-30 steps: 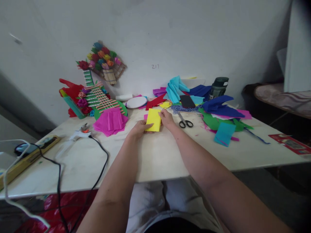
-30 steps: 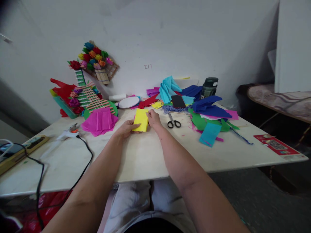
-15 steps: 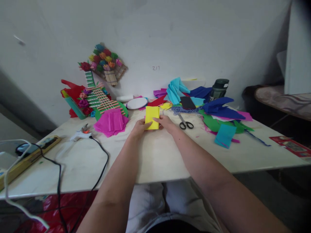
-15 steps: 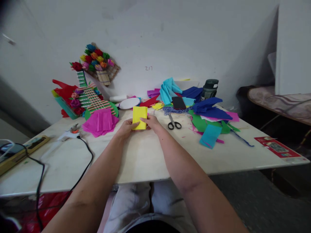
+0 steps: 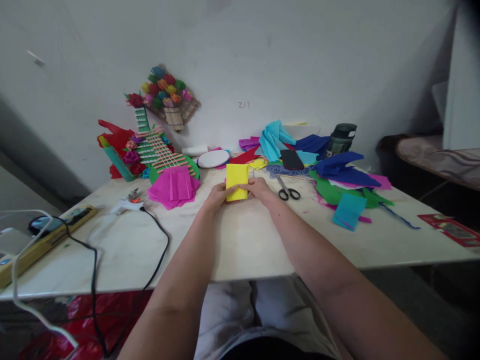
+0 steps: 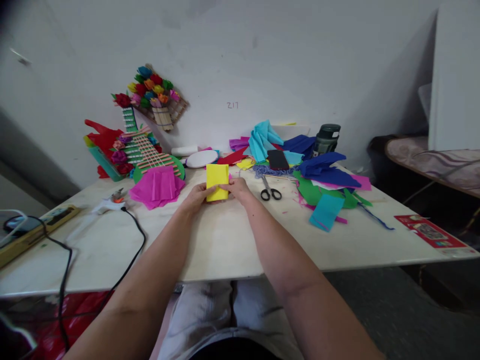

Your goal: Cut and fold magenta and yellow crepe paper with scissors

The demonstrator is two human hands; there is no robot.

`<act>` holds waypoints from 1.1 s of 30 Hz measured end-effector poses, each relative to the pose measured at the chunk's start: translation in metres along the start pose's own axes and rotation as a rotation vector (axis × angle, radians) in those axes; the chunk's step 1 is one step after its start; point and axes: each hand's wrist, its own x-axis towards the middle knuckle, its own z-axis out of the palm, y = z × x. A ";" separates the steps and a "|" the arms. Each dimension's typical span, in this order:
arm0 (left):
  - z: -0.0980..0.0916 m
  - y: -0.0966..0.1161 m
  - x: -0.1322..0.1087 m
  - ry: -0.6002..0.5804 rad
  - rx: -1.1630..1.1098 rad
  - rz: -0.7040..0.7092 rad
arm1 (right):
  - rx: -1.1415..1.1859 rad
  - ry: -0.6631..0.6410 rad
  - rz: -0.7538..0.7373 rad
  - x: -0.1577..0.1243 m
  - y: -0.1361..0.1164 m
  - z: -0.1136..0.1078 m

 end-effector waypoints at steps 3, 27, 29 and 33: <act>0.000 -0.001 0.000 0.048 -0.053 0.013 | 0.006 -0.062 0.012 -0.002 -0.001 -0.001; -0.003 0.001 0.004 0.394 -0.186 0.207 | 0.005 -0.244 0.040 -0.010 -0.006 0.010; -0.002 0.000 0.006 0.429 -0.221 0.222 | 0.018 -0.171 0.042 -0.011 -0.008 0.013; 0.001 -0.001 0.008 0.446 -0.266 0.211 | 0.095 -0.013 0.049 -0.009 -0.010 0.015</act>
